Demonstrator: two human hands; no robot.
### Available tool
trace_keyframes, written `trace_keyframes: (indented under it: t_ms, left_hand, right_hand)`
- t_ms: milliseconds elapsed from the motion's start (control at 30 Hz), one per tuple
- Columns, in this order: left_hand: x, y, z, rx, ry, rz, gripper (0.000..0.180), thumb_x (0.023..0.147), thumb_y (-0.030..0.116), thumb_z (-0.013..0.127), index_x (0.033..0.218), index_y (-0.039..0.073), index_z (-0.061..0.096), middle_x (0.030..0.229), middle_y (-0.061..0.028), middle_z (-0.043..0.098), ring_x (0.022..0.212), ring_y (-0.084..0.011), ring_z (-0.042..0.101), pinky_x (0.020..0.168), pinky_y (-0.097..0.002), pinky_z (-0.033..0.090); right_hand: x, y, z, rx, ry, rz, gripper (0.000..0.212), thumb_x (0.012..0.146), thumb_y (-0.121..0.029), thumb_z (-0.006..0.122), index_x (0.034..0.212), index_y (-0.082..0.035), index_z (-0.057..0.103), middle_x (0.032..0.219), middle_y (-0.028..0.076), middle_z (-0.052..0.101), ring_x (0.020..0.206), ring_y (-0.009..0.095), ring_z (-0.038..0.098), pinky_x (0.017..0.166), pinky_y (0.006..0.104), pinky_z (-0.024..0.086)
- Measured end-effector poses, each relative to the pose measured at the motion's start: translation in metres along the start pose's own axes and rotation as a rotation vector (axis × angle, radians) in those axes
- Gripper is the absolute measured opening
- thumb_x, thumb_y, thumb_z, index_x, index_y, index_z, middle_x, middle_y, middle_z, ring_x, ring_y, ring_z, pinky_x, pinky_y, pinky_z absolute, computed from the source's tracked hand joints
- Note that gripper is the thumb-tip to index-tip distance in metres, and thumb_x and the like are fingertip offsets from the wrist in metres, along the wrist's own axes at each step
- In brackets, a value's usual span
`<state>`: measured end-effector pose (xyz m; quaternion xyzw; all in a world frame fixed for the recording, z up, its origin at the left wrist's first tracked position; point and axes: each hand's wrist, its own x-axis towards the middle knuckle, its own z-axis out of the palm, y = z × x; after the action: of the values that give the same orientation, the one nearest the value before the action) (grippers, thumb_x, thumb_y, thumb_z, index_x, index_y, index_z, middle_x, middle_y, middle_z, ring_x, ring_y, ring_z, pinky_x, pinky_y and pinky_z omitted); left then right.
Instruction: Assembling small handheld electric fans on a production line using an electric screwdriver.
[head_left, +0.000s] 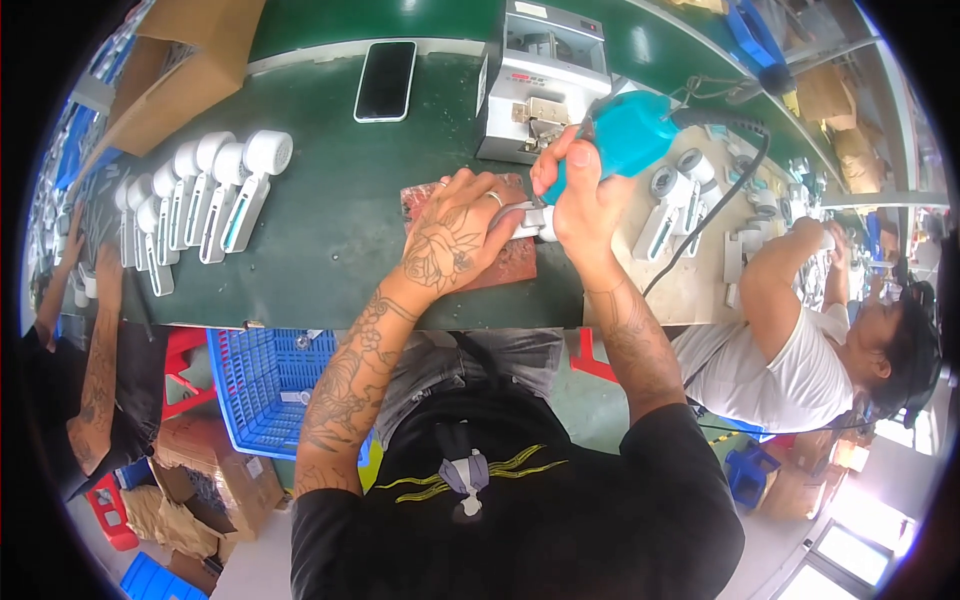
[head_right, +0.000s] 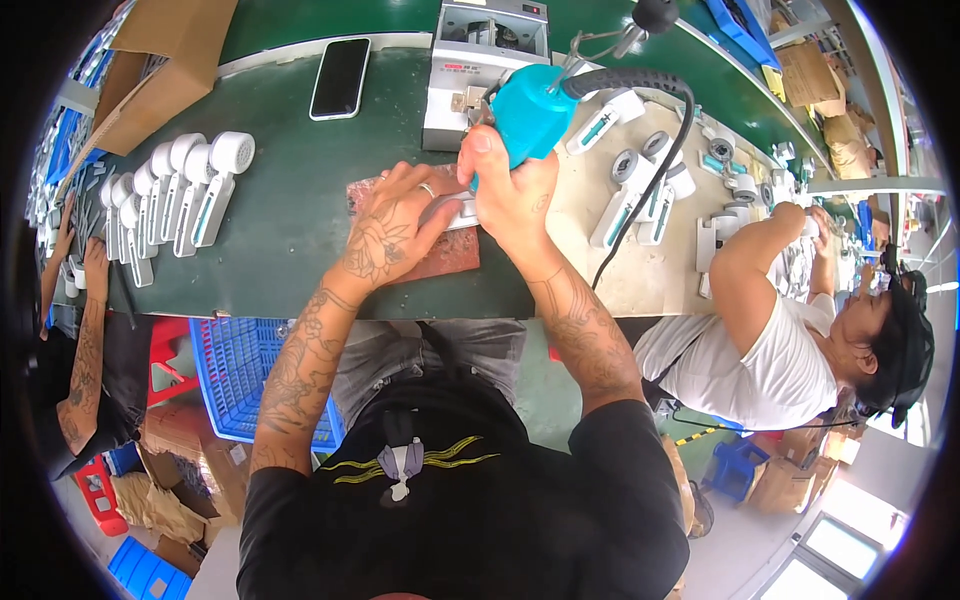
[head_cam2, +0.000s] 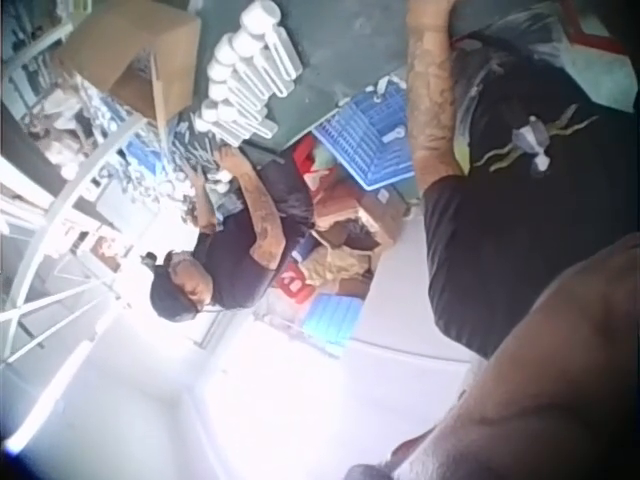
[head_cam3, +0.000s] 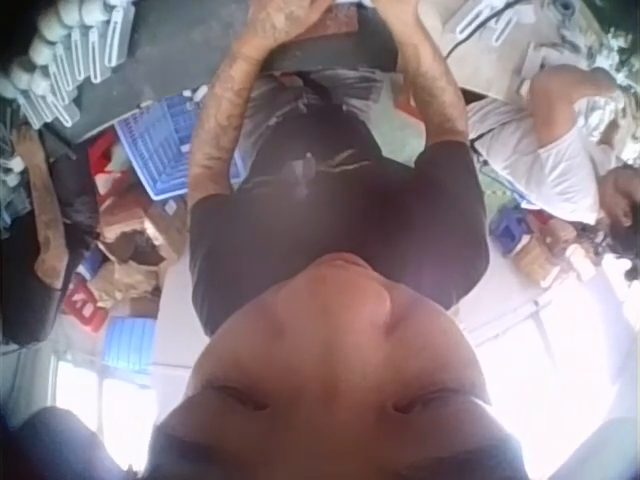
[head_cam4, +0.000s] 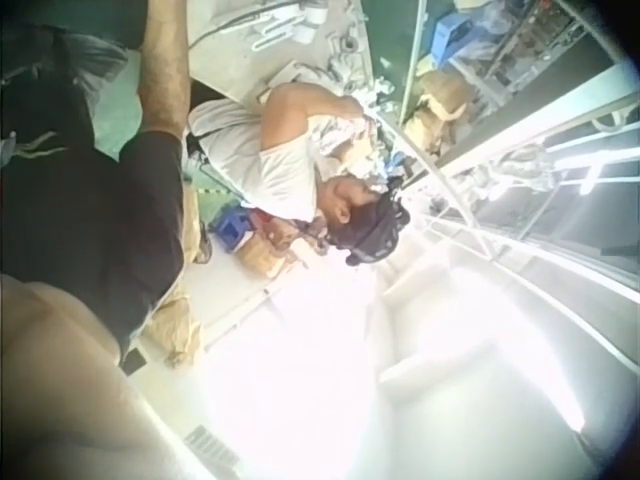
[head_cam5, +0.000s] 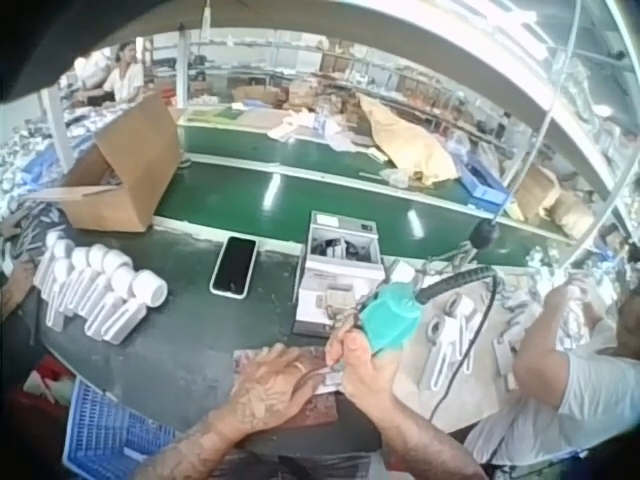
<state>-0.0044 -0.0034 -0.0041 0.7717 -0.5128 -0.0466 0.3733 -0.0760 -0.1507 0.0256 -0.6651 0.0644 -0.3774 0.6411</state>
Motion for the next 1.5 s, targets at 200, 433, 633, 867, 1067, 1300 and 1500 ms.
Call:
trace_keyframes:
  t_ms: [200, 433, 633, 867, 1067, 1300, 1500]
  left_hand:
    - [-0.002, -0.005, 0.004, 0.002, 0.01, 0.024, 0.024, 0.094, 0.025, 0.063, 0.105, 0.006, 0.07, 0.112, -0.014, 0.065, 0.103, -0.0368, 0.057, 0.096, -0.0494, 0.045]
    - [-0.003, -0.002, -0.003, -0.079, -0.018, -0.008, 0.023, 0.095, 0.026, 0.063, 0.112, 0.014, 0.07, 0.115, -0.013, 0.066, 0.11, -0.0414, 0.058, 0.106, -0.0505, 0.041]
    - [-0.003, -0.004, 0.005, -0.047, 0.026, 0.004, 0.023, 0.096, 0.028, 0.062, 0.112, 0.014, 0.071, 0.114, -0.0129, 0.066, 0.112, -0.0425, 0.058, 0.107, -0.0517, 0.041]
    - [-0.005, -0.001, 0.001, -0.061, 0.008, -0.032, 0.025, 0.095, 0.029, 0.063, 0.113, 0.013, 0.071, 0.12, -0.0142, 0.066, 0.117, -0.0436, 0.057, 0.11, -0.0524, 0.039]
    - [-0.003, -0.003, 0.002, -0.062, 0.021, -0.019, 0.024, 0.093, 0.028, 0.063, 0.106, 0.009, 0.071, 0.111, -0.0099, 0.066, 0.106, -0.0342, 0.059, 0.101, -0.05, 0.044]
    - [-0.002, -0.003, 0.007, 0.01, 0.074, 0.036, 0.024, 0.093, 0.026, 0.064, 0.108, 0.009, 0.071, 0.113, -0.012, 0.065, 0.103, -0.0344, 0.059, 0.098, -0.0484, 0.045]
    - [0.001, -0.002, 0.0, -0.047, 0.01, 0.026, 0.022, 0.093, 0.021, 0.063, 0.111, 0.01, 0.071, 0.12, -0.0079, 0.065, 0.103, -0.0325, 0.059, 0.095, -0.0464, 0.045]
  right_hand:
    - [0.015, -0.014, -0.001, -0.079, 0.027, 0.045, 0.044, 0.103, -0.041, 0.056, 0.1, 0.002, 0.056, 0.07, 0.007, 0.056, 0.06, 0.017, 0.056, 0.056, 0.0313, 0.047]
    - [0.064, 0.0, 0.008, -0.145, 0.091, -0.189, 0.04, 0.105, -0.037, 0.054, 0.1, 0.002, 0.057, 0.069, 0.007, 0.057, 0.061, 0.017, 0.058, 0.058, 0.0301, 0.048]
    - [0.06, 0.006, 0.002, -0.123, 0.086, -0.146, 0.036, 0.104, -0.035, 0.056, 0.097, 0.0, 0.056, 0.069, 0.007, 0.057, 0.06, 0.017, 0.057, 0.056, 0.0312, 0.047]
    - [0.012, -0.028, -0.002, -0.035, 0.113, 0.092, 0.045, 0.105, -0.041, 0.053, 0.104, 0.004, 0.057, 0.067, 0.008, 0.055, 0.058, 0.019, 0.055, 0.055, 0.0322, 0.046]
    - [-0.01, -0.033, -0.004, -0.064, -0.002, 0.062, 0.055, 0.1, -0.049, 0.057, 0.105, 0.006, 0.056, 0.065, 0.009, 0.055, 0.057, 0.02, 0.055, 0.056, 0.033, 0.047]
    - [-0.019, -0.017, -0.014, -0.023, 0.019, 0.1, 0.052, 0.1, -0.048, 0.058, 0.102, 0.004, 0.054, 0.066, 0.009, 0.055, 0.057, 0.019, 0.055, 0.056, 0.0333, 0.047]
    - [-0.022, -0.012, -0.005, 0.03, -0.017, 0.007, 0.047, 0.1, -0.045, 0.059, 0.093, 0.0, 0.05, 0.068, 0.01, 0.053, 0.058, 0.02, 0.054, 0.055, 0.0341, 0.047]
